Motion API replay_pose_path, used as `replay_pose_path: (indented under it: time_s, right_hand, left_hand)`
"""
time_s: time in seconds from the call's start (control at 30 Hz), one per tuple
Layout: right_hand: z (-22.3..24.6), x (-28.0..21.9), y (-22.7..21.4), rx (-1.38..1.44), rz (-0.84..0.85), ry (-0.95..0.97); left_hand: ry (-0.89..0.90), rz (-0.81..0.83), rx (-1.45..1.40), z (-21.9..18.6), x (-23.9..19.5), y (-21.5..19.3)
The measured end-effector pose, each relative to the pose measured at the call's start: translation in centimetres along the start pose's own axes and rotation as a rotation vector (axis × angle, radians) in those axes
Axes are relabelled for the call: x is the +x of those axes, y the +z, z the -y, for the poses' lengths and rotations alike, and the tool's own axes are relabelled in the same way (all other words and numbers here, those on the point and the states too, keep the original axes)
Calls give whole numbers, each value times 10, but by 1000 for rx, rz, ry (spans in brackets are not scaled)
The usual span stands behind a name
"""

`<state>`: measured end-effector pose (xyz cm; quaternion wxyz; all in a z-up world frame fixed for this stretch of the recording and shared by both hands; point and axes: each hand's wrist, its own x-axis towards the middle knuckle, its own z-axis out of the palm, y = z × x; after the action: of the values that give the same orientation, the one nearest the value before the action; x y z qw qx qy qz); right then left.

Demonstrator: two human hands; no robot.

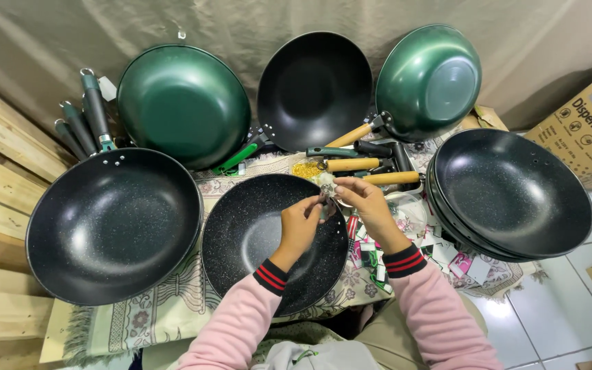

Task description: Assemble and clean pans using a cloth and screwdriver

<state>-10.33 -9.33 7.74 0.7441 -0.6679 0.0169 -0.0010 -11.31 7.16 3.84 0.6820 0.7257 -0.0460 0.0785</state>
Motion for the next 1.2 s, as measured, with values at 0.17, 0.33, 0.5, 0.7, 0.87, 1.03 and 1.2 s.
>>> replay_pose_path:
  time_s: [0.17,0.33,0.5,0.7,0.87,1.03,1.2]
  right_hand:
    - [0,-4,-2,-204,50,-11]
    - [-29,9,-5,-290,126,37]
    - [-40,20,-24,-244,2,23]
    - [-56,42,-55,-110,-89,6]
    - [-62,43,-55,-54,-92,24]
    - [-24,22,-39,9,-89,27]
    - [6,9,-15,384,-76,-181]
  left_hand:
    - [-60,4,-74,-20,-4,-10]
    - [-70,26,-59,-26,-9,-9]
    - [-105,102,129,-33,-15,-12]
    - [-210,592,841,-54,-52,5]
    - [-51,630,1014,8,-74,40]
    - [152,621,1132,15,-84,39]
    - [239,665,869,-59,-82,-3]
